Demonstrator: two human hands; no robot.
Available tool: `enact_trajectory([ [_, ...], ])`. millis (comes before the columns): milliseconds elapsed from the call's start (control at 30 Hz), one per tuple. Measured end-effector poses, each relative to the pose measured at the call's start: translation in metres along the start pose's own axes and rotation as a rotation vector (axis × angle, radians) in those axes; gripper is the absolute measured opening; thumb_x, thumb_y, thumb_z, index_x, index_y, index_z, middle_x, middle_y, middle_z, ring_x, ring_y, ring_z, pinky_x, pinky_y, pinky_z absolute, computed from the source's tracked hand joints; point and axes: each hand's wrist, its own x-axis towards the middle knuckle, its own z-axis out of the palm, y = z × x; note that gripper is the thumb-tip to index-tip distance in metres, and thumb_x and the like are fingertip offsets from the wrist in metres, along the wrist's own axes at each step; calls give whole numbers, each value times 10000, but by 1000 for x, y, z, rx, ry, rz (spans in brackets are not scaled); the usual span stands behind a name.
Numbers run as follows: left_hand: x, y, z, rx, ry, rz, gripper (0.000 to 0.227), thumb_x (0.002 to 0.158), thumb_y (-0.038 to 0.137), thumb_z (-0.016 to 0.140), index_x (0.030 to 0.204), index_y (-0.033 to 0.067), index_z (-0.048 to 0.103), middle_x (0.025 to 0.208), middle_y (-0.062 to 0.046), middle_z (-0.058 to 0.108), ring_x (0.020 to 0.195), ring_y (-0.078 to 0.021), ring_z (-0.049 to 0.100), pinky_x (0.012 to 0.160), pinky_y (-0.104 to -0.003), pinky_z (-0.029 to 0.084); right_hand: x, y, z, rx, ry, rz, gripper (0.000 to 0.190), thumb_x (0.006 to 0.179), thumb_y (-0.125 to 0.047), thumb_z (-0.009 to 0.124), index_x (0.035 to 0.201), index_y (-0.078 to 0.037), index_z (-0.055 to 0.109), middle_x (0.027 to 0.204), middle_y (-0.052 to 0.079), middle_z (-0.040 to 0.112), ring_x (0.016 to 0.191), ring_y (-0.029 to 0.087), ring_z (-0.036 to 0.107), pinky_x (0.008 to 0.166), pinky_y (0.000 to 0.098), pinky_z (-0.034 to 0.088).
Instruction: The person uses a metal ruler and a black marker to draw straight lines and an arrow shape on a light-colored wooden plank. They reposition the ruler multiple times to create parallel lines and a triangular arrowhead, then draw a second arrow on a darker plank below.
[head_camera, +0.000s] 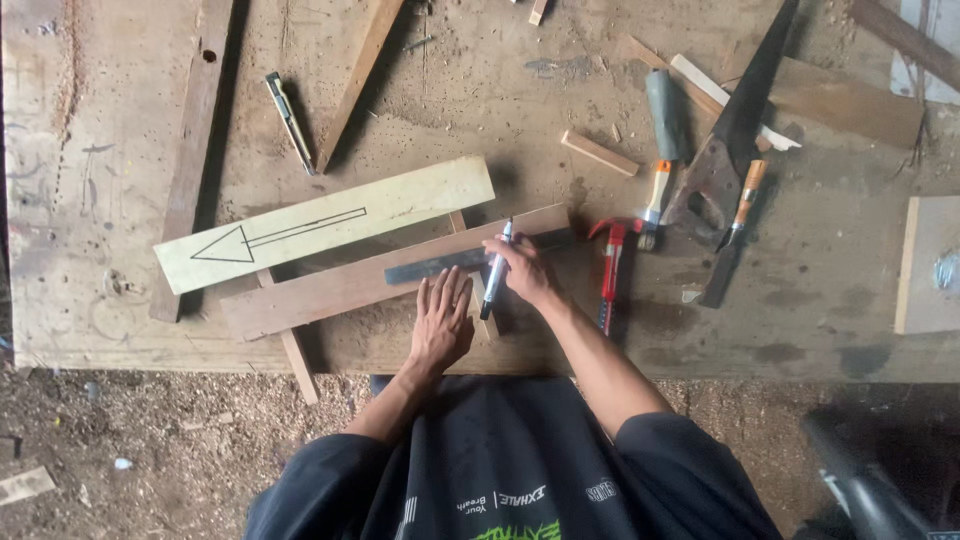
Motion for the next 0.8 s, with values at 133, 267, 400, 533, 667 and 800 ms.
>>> enact_trajectory([
  [133, 1, 13, 12, 3, 41, -30, 709, 869, 253, 634, 1509, 29, 429, 1614, -230, 332, 1509, -369, 302, 1237, -600, 184, -2, 6, -4, 43, -19, 16, 446, 792, 135, 675, 1181, -82, 709, 1068, 84, 768, 1044, 308, 681, 963, 412, 534],
  [267, 5, 18, 16, -6, 27, -67, 735, 882, 259, 632, 1535, 16, 396, 1626, -246, 310, 1520, -384, 286, 1249, -585, 175, 1, 8, -5, 82, -44, 13, 463, 792, 140, 673, 1192, -92, 703, 1079, 72, 764, 1076, 308, 677, 959, 404, 544],
  [400, 8, 21, 16, -10, 2, -115, 770, 858, 284, 655, 1528, 23, 379, 1610, -241, 302, 1508, -375, 276, 1235, -601, 145, 3, 12, -2, 90, -27, -21, 435, 836, 128, 691, 1202, -107, 702, 1088, 49, 766, 1085, 287, 685, 951, 392, 553],
  [533, 9, 22, 15, 10, 5, -132, 794, 855, 289, 664, 1540, 29, 359, 1602, -238, 315, 1508, -370, 279, 1242, -589, 147, 0, 15, -2, 70, -18, -27, 432, 804, 122, 700, 1175, -99, 694, 1115, 99, 753, 1117, 308, 677, 975, 415, 542],
  [667, 13, 22, 12, 4, 4, -140, 828, 847, 288, 674, 1557, 27, 339, 1595, -240, 327, 1498, -372, 297, 1244, -576, 168, -1, 19, 2, 84, 5, -58, 402, 813, 108, 720, 1164, -85, 697, 1089, 81, 763, 1115, 302, 687, 987, 427, 524],
  [800, 15, 21, 12, 1, -9, -142, 844, 839, 292, 685, 1558, 24, 333, 1584, -248, 330, 1486, -382, 305, 1240, -572, 177, -3, 23, 5, 89, -6, -68, 421, 801, 120, 719, 1179, -65, 703, 1094, 73, 756, 1124, 303, 691, 999, 433, 515],
])
